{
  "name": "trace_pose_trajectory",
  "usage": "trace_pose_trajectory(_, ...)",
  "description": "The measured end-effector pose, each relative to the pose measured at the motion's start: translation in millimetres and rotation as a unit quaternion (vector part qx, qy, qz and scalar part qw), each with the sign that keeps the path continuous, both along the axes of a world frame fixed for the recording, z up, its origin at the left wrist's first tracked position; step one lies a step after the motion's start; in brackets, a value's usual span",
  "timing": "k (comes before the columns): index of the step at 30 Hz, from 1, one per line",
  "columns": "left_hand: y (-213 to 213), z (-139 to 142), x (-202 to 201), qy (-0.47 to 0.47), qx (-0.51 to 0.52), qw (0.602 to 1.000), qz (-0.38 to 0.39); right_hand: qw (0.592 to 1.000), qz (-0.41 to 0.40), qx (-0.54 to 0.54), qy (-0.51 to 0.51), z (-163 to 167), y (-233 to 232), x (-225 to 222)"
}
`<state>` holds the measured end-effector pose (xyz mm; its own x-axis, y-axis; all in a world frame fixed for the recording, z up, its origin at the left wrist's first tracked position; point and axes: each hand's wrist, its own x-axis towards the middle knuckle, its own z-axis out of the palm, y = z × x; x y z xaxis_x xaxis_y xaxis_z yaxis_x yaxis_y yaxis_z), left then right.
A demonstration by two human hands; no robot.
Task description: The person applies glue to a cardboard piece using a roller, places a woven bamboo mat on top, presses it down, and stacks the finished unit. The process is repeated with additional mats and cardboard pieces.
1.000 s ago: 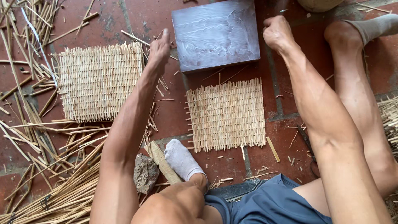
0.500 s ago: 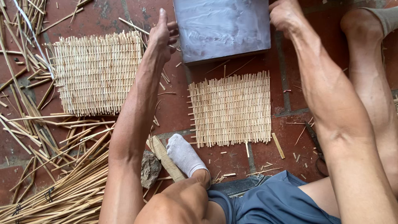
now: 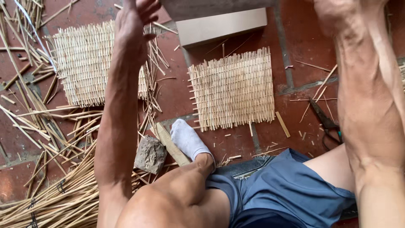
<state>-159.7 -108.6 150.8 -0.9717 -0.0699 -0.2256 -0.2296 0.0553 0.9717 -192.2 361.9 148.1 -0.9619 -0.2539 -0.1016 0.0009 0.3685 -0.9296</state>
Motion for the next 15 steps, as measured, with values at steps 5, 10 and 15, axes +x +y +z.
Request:
trace_pose_trajectory(5,26,28,86,-0.031,0.033,0.994,0.101,0.994,0.028,-0.092,0.050,17,18,77)
trace_pose_trajectory(10,70,15,163,-0.114,0.132,0.971,0.162,0.983,-0.035,-0.178,-0.038,2,23,153)
trace_pose_trajectory(15,96,-42,226,-0.196,0.119,0.956,0.183,0.979,-0.102,-0.115,-0.133,-43,17,204)
